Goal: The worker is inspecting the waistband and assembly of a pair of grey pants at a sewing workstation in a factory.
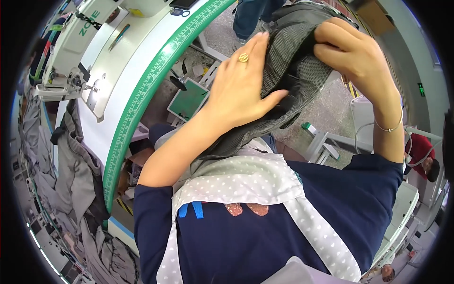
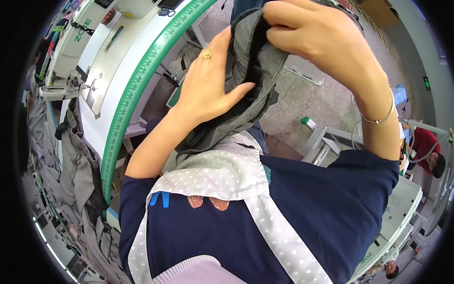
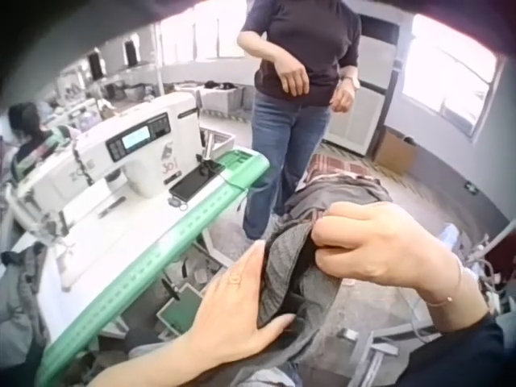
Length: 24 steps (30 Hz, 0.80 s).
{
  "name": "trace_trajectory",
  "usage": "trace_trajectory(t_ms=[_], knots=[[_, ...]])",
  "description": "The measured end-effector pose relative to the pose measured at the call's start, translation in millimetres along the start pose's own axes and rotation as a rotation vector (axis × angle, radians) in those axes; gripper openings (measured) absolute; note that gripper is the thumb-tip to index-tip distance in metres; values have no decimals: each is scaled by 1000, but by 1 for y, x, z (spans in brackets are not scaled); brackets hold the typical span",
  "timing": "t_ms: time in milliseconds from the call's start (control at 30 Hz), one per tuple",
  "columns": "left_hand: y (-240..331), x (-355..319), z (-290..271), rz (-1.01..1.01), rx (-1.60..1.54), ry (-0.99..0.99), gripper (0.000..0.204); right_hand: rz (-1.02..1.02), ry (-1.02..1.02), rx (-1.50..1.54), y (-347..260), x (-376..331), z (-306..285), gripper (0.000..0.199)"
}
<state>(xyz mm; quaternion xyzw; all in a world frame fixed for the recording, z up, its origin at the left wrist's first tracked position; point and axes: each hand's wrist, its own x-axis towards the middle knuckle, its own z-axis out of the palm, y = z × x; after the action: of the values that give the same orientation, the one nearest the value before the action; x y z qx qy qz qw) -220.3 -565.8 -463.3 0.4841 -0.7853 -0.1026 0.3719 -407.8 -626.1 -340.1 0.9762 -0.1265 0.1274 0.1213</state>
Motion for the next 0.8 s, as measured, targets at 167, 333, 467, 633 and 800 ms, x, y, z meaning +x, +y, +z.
trace_trajectory(t_ms=[167,333,467,633,800], knots=[[-56,26,-25,-67,191,188,26,161,34,151,-4,5,6,12],[-100,27,-118,-165,247,35,28,196,-128,-33,41,-69,42,8],[-97,28,-129,-251,25,-138,28,271,-48,118,35,-55,70,6],[-91,42,-120,-337,-61,-156,28,399,114,333,25,-15,90,32],[-80,58,-113,-289,6,-151,27,533,129,413,13,6,161,58]])
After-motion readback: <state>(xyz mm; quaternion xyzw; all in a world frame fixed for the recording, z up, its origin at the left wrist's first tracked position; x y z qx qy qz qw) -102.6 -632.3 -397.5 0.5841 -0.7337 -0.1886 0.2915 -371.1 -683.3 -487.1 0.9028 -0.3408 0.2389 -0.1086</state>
